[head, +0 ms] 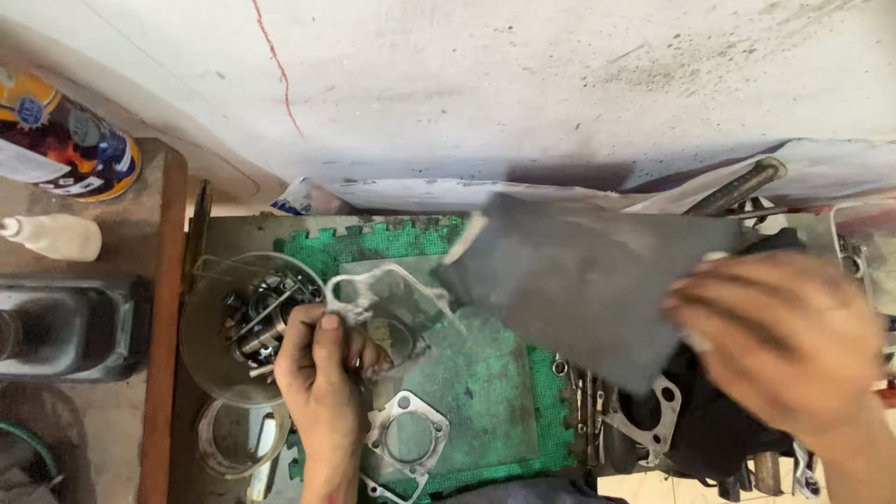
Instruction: The person is cleaning a metal engine gasket or flange by sanding the surface on a workbench.
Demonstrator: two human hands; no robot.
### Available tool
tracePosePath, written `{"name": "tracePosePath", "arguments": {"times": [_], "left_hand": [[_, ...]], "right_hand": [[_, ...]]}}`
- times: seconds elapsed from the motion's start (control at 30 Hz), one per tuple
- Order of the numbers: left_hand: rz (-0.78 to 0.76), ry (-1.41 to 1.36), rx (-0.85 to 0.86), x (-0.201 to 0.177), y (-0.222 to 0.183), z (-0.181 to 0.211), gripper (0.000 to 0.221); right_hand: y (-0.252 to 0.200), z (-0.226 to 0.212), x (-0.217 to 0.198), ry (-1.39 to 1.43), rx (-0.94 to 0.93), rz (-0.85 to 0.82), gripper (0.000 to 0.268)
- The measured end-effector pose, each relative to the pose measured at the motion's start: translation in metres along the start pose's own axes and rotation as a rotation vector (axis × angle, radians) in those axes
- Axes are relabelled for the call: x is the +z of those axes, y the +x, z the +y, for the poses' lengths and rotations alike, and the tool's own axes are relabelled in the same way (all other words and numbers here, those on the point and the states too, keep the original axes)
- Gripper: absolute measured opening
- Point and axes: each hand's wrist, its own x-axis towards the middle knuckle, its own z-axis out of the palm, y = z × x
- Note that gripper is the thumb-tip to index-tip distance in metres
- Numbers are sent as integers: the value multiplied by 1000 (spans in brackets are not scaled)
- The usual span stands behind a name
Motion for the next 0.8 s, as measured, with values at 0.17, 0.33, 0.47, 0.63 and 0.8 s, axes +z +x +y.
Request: {"name": "tracePosePath", "arguments": {"times": [0.17, 0.33, 0.47, 0.63, 0.8], "left_hand": [[32, 224, 16, 8, -5, 4, 22], [-88, 46, 66, 33, -3, 26, 13], [-70, 18, 23, 39, -5, 36, 14], [-59, -7, 27, 42, -11, 39, 14], [-323, -284, 47, 60, -35, 12, 31]], "right_hand": [[-36, -13, 7, 373, 515, 145, 11], [-7, -22, 15, 801, 866, 493, 34], [23, -43, 6, 832, 1168, 520, 61], [-1, -18, 10, 1124, 714, 189, 47], [54, -58, 26, 1139, 393, -105, 23]]}}
